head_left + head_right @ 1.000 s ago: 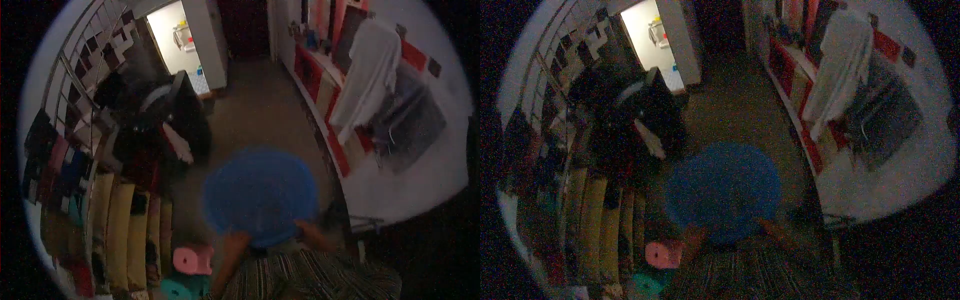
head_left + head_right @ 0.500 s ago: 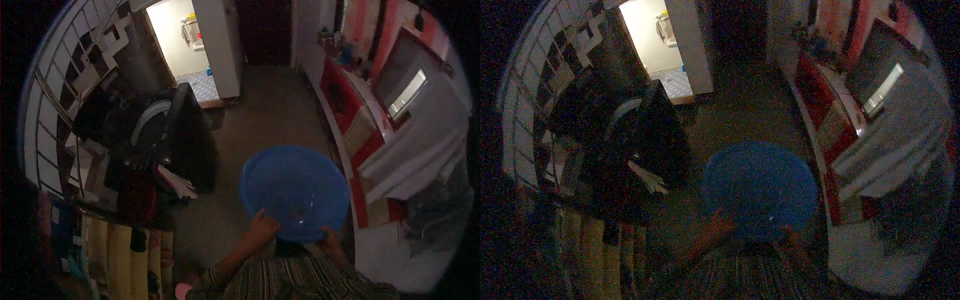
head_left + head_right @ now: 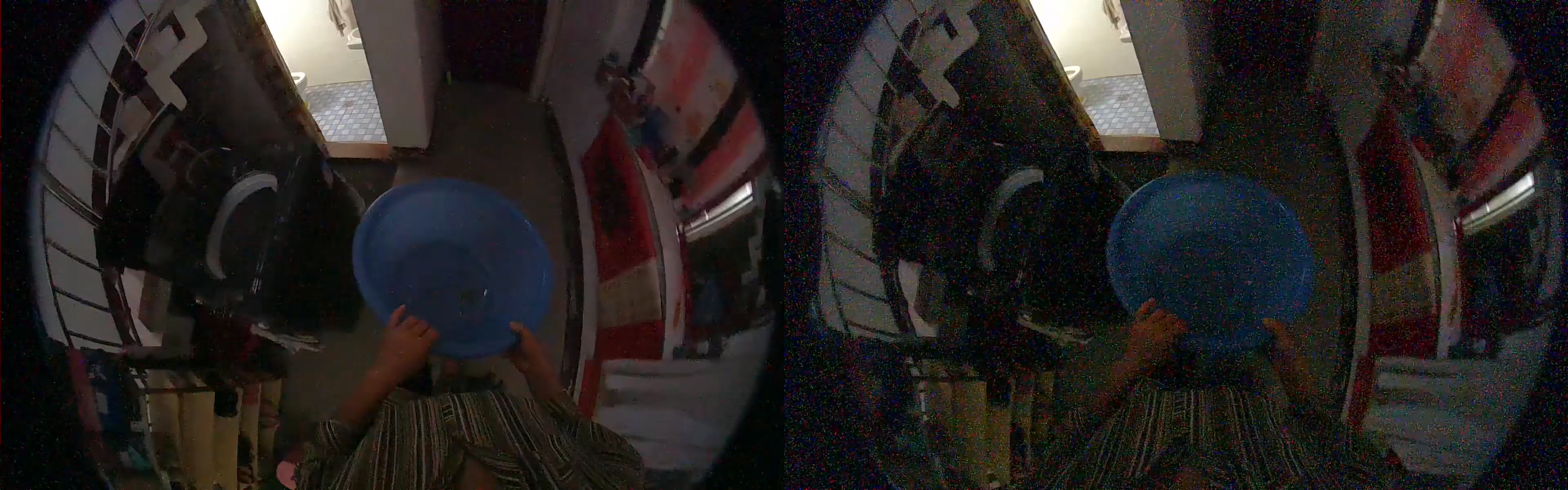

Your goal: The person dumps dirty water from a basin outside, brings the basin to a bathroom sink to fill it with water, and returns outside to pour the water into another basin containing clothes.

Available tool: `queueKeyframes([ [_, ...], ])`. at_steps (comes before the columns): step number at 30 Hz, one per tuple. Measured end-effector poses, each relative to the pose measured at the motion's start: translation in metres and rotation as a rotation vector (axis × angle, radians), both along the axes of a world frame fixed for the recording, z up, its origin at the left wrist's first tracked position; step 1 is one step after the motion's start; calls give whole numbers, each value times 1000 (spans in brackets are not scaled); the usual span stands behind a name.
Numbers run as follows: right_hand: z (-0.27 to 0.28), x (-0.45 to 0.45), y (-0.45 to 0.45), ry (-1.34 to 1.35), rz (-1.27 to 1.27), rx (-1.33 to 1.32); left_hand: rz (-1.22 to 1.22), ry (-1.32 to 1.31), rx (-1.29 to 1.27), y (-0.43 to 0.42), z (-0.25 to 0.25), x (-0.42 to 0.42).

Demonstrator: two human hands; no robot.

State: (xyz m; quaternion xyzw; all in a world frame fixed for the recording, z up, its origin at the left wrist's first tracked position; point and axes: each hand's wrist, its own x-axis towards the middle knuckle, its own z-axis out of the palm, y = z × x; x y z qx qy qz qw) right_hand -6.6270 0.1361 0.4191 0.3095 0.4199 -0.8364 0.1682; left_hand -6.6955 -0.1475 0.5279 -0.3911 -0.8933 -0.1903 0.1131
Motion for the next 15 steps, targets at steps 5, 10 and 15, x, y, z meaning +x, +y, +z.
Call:
queueKeyframes([
  [5,51,-116,-25,25,-29,40,6,49,21,3,0,-106],
  [10,76,-239,-39,-233,58,261,-21,101,-7,1,5,-232],
  [15,46,-349,-43,-183,145,193,-10,109,-42,-22,24,-332],
])
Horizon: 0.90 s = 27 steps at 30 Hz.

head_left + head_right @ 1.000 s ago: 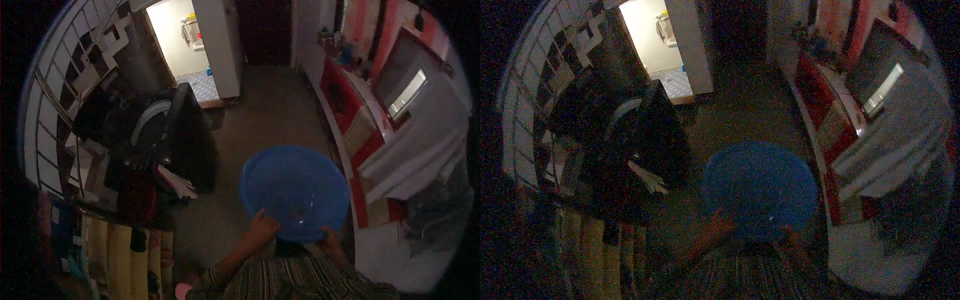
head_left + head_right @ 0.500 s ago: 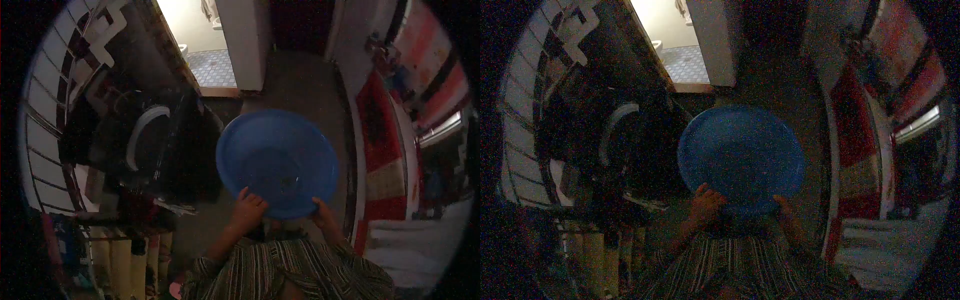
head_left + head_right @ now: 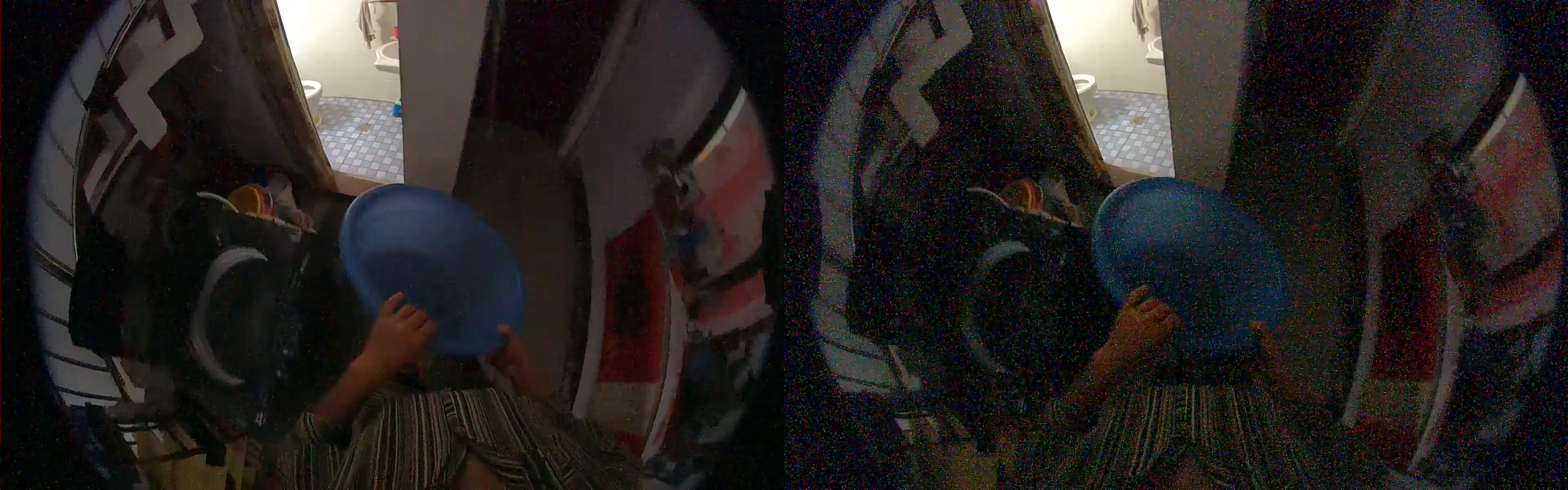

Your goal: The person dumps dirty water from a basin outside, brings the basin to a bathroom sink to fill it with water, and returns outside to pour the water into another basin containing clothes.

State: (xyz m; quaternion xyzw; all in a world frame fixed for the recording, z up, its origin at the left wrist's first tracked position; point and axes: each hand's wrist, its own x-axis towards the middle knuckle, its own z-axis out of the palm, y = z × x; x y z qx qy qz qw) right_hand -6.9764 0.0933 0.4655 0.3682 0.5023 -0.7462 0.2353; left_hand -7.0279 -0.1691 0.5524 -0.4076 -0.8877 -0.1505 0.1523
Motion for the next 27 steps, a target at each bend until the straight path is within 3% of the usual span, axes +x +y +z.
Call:
queueKeyframes([
  [1,-46,-26,13,11,13,-4,17,25,13,-2,-4,-20],
  [3,-132,-80,33,440,284,53,100,34,6,-13,-3,-56],
  [4,-125,-116,17,447,296,83,164,35,31,-32,-24,-75],
  [6,-61,-199,-38,183,102,-388,223,31,-20,-58,-48,-122],
  [10,-80,-342,-39,273,261,-264,377,-6,-118,-52,-84,-214],
  [11,-85,-346,-47,272,384,-256,387,-15,-120,-57,-92,-203],
  [13,-98,-432,-58,299,521,-265,462,-29,-191,-63,-83,-265],
  [15,-159,-467,-68,1002,821,81,500,-93,-158,-71,-81,-297],
  [16,-155,-497,-81,1001,832,68,542,-141,-114,-78,-79,-320],
  [18,-139,-536,-110,321,745,-193,578,-175,-115,-91,-98,-333],
  [19,-138,-560,-114,302,761,-189,595,-233,-116,-95,-103,-347],
  [21,-137,-596,-127,424,864,215,637,-182,-43,-103,-114,-363],
  [22,-113,-619,-131,426,871,216,663,-116,24,-104,-119,-383],
  [24,-51,-650,-135,636,856,-157,799,-127,104,-98,-118,-420],
  [25,-54,-652,-139,645,834,-146,917,-131,179,-100,-122,-425],
  [27,-61,-674,-144,782,786,-198,872,-51,284,-108,-141,-460],
])
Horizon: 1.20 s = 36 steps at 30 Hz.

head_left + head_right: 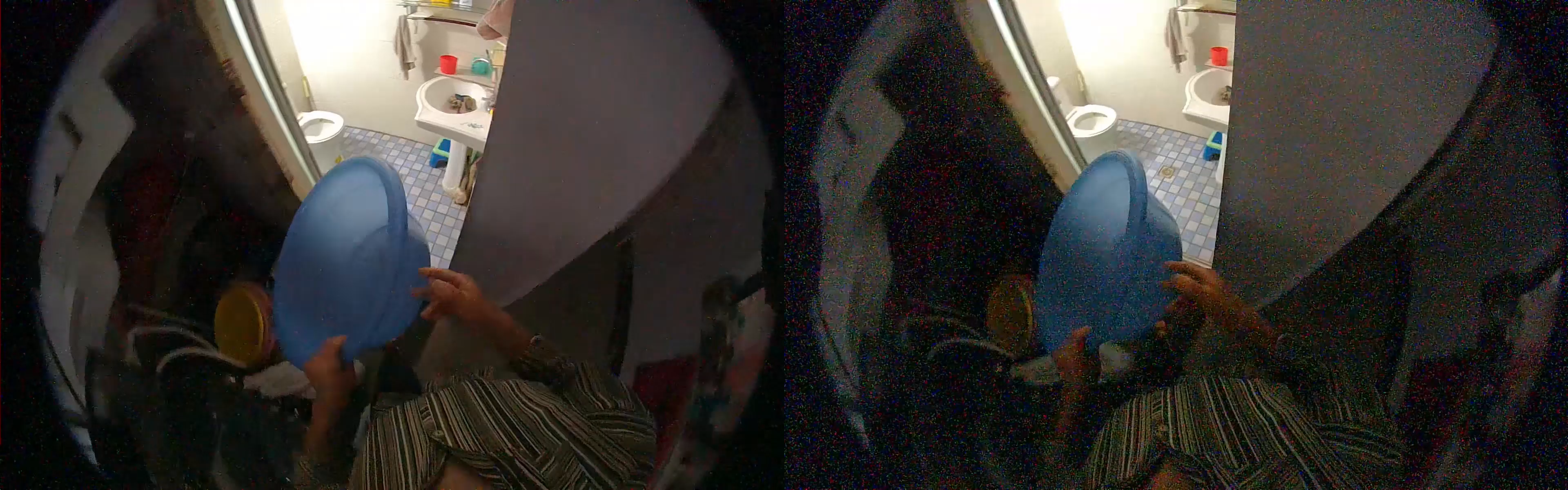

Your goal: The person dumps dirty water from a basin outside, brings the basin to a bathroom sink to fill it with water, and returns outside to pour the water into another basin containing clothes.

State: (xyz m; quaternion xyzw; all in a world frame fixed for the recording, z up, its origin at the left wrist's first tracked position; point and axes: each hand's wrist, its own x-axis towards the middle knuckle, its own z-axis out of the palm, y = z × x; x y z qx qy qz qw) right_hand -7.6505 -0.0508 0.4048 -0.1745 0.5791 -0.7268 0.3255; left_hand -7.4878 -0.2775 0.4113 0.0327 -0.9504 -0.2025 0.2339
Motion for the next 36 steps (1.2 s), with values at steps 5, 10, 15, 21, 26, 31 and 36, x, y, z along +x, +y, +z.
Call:
queueKeyframes([
  [5,-47,-67,-3,-31,-20,57,-214,255,132,-21,-13,-136],
  [10,-72,-77,-22,-182,-218,215,-349,312,219,-61,-8,-243],
  [15,-66,-122,-72,-287,-379,200,-364,291,283,-91,13,-346],
  [21,-100,-196,-111,-194,-421,357,-315,308,389,-131,32,-431],
  [26,-143,-277,-121,-62,-502,353,-224,345,363,-154,40,-492],
  [31,-117,-407,-138,-254,-763,178,-115,352,257,-165,36,-576],
  [36,-131,-581,-93,-206,-988,45,-12,293,312,-149,28,-663],
])
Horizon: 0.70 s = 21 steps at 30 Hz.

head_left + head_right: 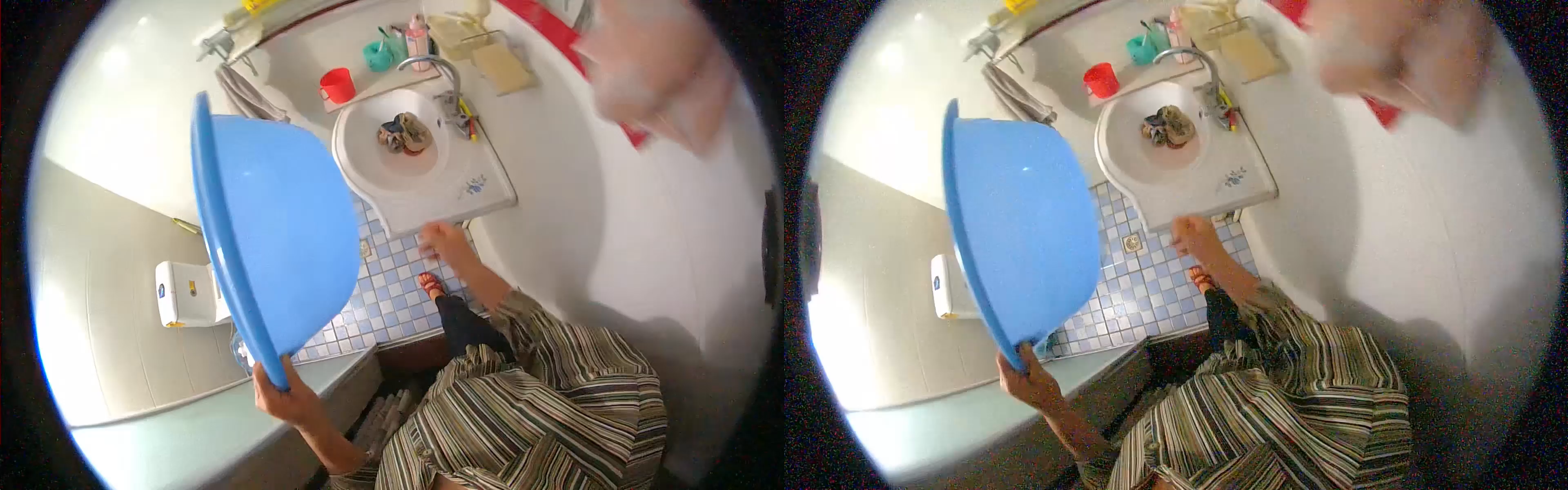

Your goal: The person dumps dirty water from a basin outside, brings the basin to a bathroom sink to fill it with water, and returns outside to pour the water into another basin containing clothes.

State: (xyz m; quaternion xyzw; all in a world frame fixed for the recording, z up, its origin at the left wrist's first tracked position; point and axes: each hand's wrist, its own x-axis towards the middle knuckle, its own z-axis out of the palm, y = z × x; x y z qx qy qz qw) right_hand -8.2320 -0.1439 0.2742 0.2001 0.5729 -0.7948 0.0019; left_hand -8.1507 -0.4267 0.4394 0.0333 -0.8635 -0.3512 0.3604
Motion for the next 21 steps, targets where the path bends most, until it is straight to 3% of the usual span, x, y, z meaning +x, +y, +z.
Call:
queueKeyframes([
  [1,-8,-40,14,-21,-17,198,-6,-42,-11,1,-2,-20],
  [3,-27,-110,37,-40,-96,143,63,-78,-116,-6,-4,-55],
  [4,-84,-151,59,211,-73,477,80,-94,-88,-4,2,-72],
  [6,-71,-218,78,-66,-148,639,177,-218,-48,-12,8,-89],
  [8,-93,-277,99,-104,-202,913,209,-278,-34,-22,9,-106],
  [9,-102,-297,103,-120,-185,899,238,-309,-11,-25,11,-116],
  [11,-91,-331,108,-136,-62,1137,287,-324,-69,-12,24,-140],
  [12,-91,-342,101,-143,-60,1124,334,-356,-46,-13,25,-147],
  [14,-92,-357,85,-390,-55,1366,345,-382,-33,-8,24,-162],
  [18,-109,-353,76,-387,218,1469,339,-428,-59,-8,25,-184],
  [20,-123,-352,89,-281,404,1542,293,-387,50,-12,19,-197],
  [21,-128,-350,96,-289,391,1543,280,-384,52,-16,19,-199],
])
